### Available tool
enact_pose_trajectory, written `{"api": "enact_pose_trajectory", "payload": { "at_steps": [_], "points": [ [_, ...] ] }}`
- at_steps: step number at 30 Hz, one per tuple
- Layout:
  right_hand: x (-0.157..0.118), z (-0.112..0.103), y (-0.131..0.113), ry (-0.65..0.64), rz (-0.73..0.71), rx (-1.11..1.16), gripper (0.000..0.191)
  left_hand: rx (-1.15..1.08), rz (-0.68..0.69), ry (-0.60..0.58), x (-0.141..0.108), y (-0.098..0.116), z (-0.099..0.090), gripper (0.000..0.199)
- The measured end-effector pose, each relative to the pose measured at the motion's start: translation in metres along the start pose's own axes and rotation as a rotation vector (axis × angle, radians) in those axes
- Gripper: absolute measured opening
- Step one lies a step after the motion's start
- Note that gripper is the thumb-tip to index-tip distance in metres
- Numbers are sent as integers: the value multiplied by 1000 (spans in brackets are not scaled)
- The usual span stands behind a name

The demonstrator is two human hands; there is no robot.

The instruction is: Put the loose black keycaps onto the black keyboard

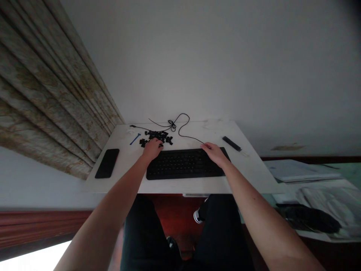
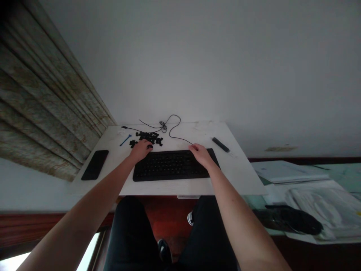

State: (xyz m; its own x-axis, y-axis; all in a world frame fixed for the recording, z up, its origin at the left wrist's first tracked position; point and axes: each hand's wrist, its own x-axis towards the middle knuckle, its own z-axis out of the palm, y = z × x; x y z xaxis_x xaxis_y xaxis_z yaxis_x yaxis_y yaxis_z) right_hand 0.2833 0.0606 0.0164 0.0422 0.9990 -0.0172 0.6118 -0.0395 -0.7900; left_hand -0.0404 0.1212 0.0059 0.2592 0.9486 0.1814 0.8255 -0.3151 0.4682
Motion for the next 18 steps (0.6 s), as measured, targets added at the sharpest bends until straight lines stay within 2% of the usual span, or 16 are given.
{"api": "enact_pose_trajectory", "payload": {
  "at_steps": [6, 9, 12, 16, 18],
  "points": [
    [2, -6, -1, -66, 12, 5, 34, -42, -40, 14, 13, 8, 5, 8],
    [3, -8, 0, -89, 9, -11, 33, -214, -92, 77, 13, 14, 6, 5],
    [4, -9, 2, -97, -6, -14, 32, -643, -211, 121, 4, 28, 9, 22],
    [4, -6, 0, -80, -10, -33, 30, -1376, -364, 27, -18, 51, 9, 31],
    [2, -3, -5, -50, -14, -57, 29, -1535, -392, -22, -29, 62, 6, 29]
  ]
}}
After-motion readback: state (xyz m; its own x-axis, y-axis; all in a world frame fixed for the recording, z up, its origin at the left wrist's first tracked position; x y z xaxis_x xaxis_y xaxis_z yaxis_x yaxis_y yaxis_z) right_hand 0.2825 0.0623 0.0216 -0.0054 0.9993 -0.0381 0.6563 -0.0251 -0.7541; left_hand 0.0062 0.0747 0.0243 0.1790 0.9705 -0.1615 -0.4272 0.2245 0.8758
